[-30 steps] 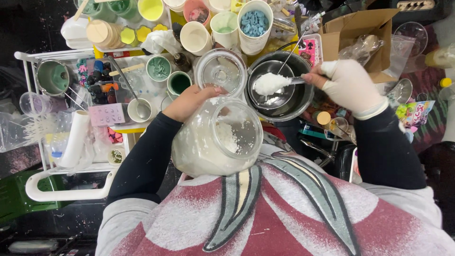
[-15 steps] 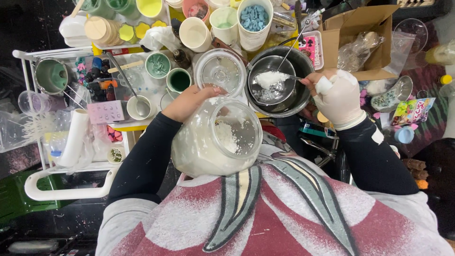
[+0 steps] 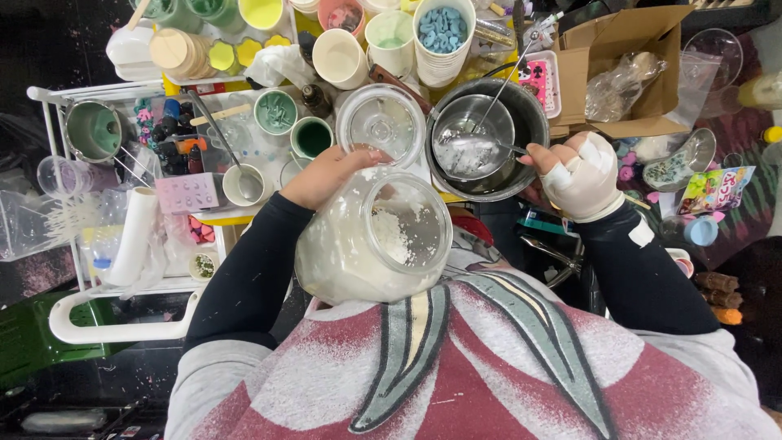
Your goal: Measuring white wax additive powder from a large jar into a melting pot using a spoon.
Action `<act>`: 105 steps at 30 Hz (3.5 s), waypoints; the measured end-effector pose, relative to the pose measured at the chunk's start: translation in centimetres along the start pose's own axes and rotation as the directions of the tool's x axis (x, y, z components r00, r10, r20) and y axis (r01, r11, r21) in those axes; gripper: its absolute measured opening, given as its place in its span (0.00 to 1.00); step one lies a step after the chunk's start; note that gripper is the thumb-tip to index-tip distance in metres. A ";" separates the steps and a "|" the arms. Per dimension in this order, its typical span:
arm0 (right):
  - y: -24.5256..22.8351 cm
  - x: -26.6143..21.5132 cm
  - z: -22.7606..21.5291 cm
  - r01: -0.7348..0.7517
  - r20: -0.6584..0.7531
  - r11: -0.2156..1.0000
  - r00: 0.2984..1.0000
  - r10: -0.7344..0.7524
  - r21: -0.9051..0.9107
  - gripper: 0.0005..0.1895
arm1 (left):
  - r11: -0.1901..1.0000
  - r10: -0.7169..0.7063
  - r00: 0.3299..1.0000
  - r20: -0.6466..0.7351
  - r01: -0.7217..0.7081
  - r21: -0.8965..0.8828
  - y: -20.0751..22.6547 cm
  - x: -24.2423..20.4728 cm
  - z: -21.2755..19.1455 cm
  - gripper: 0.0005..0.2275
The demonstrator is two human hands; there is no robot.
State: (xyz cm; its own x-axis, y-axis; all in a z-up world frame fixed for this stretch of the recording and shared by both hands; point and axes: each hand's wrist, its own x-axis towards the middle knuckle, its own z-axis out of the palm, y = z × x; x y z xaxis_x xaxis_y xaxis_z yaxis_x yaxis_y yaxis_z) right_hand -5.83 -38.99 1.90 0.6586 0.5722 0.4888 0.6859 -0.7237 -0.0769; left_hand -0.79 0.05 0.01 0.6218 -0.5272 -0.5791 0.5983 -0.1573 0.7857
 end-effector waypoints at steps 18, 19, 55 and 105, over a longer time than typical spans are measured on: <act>0.8 -2.1 1.0 -0.129 0.012 0.986 0.992 0.129 0.107 0.13 | 0.996 0.069 0.997 0.026 -0.070 0.059 -0.8 0.4 -0.7 0.17; 0.8 -2.2 1.0 -0.128 0.012 0.986 0.992 0.128 0.108 0.13 | 0.996 0.069 0.997 0.025 -0.070 0.058 -0.9 0.3 -0.6 0.17; -16.7 10.8 4.2 0.307 0.592 0.890 0.666 -0.454 0.337 0.11 | 0.955 0.098 0.993 0.061 -0.111 0.275 -1.0 -2.0 -0.5 0.19; -8.3 12.4 -4.9 -0.481 0.665 0.757 0.742 0.083 0.442 0.14 | 0.972 0.092 0.991 0.100 -0.112 0.209 0.5 0.2 -0.2 0.18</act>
State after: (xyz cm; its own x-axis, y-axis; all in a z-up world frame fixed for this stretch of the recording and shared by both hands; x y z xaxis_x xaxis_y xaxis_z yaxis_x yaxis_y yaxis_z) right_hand -4.87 -27.83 12.89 0.7515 0.6212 -0.2221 0.3388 -0.6523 -0.6780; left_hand -0.29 0.02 0.24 0.6209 -0.6202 -0.4794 0.4066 -0.2681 0.8734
